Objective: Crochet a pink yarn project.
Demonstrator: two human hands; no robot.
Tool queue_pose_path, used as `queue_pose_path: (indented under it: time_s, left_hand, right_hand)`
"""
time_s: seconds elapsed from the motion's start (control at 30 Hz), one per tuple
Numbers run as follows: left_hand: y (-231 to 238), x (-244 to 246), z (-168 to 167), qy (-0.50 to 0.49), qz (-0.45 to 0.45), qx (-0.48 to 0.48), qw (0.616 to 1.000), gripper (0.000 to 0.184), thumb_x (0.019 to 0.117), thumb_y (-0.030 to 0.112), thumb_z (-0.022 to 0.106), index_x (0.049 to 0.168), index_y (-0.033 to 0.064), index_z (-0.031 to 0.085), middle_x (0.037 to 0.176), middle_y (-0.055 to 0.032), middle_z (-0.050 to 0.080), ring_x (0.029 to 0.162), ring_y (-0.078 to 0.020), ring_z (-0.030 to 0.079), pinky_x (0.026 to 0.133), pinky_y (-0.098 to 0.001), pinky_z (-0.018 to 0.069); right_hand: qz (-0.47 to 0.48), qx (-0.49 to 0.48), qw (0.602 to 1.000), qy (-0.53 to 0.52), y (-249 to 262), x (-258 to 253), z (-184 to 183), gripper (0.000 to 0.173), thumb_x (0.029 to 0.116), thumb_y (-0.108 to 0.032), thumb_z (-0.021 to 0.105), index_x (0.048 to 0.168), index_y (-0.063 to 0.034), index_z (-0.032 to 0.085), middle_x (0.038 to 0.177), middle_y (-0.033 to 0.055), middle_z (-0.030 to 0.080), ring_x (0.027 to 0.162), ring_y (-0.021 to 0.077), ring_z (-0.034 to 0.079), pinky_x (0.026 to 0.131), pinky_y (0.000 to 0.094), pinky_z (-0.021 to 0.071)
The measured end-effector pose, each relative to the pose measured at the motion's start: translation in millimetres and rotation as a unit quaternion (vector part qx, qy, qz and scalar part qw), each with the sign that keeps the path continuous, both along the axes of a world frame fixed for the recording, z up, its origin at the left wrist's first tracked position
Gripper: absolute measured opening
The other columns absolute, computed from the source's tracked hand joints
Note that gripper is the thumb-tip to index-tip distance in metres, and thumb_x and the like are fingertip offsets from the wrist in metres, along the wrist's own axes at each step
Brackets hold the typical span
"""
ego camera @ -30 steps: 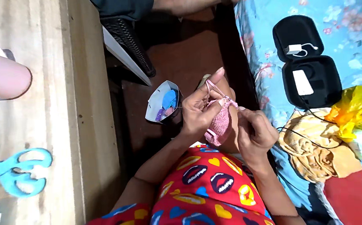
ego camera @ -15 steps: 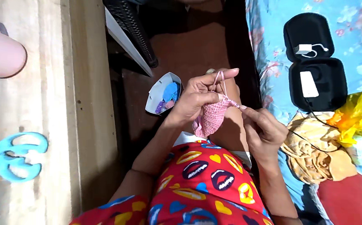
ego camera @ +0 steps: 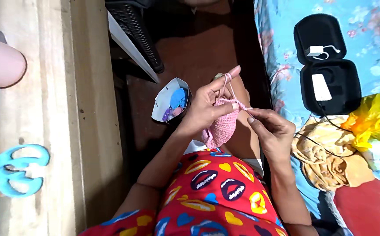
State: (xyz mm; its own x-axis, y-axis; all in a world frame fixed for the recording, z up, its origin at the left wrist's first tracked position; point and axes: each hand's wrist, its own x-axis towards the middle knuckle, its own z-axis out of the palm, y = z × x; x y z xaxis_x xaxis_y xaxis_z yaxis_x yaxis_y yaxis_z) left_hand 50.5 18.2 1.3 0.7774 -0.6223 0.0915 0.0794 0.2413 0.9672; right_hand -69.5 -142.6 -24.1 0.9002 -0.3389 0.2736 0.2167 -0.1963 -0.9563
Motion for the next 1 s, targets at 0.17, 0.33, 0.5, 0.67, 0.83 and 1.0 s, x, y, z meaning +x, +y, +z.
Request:
queue_pose_path:
  time_s: [0.17,0.33,0.5,0.67,0.83,1.0]
  left_hand:
    - [-7,-11,1,-0.041,0.084,-0.009,0.996,0.071,0.0808,-0.018,0.064,0.148,-0.0073,0.044,0.092,-0.0018,0.073,0.071,-0.0044,0.066,0.072,-0.0208,0.0583]
    - [-11,-20,-1,-0.103,0.114,0.023,0.988,0.066,0.0826,-0.017,0.063,0.146,-0.0062,0.048,0.083,-0.0001,0.070,0.067,-0.0026,0.063,0.064,-0.0174,0.0550]
    - [-17,-33,-10,-0.304,0.172,0.051,0.936,0.046,0.0863,-0.010,0.061,0.133,-0.0100,0.061,0.092,-0.0107,0.071,0.076,-0.0052,0.064,0.070,-0.0182,0.0545]
    - [-17,-34,-6,-0.210,0.155,-0.017,0.965,0.045,0.0860,-0.012,0.062,0.131,-0.0054,0.062,0.096,-0.0031,0.072,0.083,-0.0033,0.067,0.076,-0.0191,0.0567]
    - [-14,-29,-1,-0.080,0.123,-0.051,0.988,0.050,0.0875,-0.014,0.060,0.134,0.0014,0.064,0.092,0.0003,0.073,0.077,-0.0038,0.067,0.073,-0.0192,0.0576]
    - [-9,-22,6,0.001,0.101,-0.045,0.994,0.042,0.0869,-0.014,0.058,0.125,0.0000,0.070,0.083,0.0024,0.070,0.069,-0.0028,0.064,0.067,-0.0184,0.0556]
  right_hand:
    - [0.038,0.199,0.976,0.082,-1,-1,-3,0.025,0.0890,0.003,0.066,0.109,-0.0085,0.075,0.074,-0.0038,0.067,0.052,-0.0024,0.048,0.047,0.0131,0.0397]
    - [0.019,0.147,0.988,0.050,9,1,0,0.023,0.0891,0.005,0.064,0.107,-0.0080,0.071,0.074,-0.0068,0.066,0.056,-0.0035,0.052,0.052,0.0125,0.0440]
    - [0.016,0.120,0.992,0.038,8,6,10,0.018,0.0916,0.003,0.065,0.106,-0.0067,0.069,0.076,-0.0055,0.066,0.057,-0.0028,0.054,0.052,0.0122,0.0456]
    - [-0.011,0.150,0.989,0.004,11,2,5,0.021,0.0900,0.004,0.066,0.107,-0.0073,0.071,0.082,-0.0041,0.070,0.061,-0.0027,0.057,0.055,0.0125,0.0472]
    - [-0.139,-0.212,0.960,-0.123,13,2,-7,0.015,0.0947,-0.002,0.063,0.104,0.0042,0.074,0.078,0.0076,0.062,0.066,0.0060,0.056,0.059,0.0169,0.0473]
    - [-0.170,-0.333,0.918,-0.129,12,1,-9,0.017,0.0981,-0.008,0.063,0.104,0.0026,0.074,0.078,0.0122,0.063,0.063,0.0158,0.059,0.055,0.0257,0.0482]
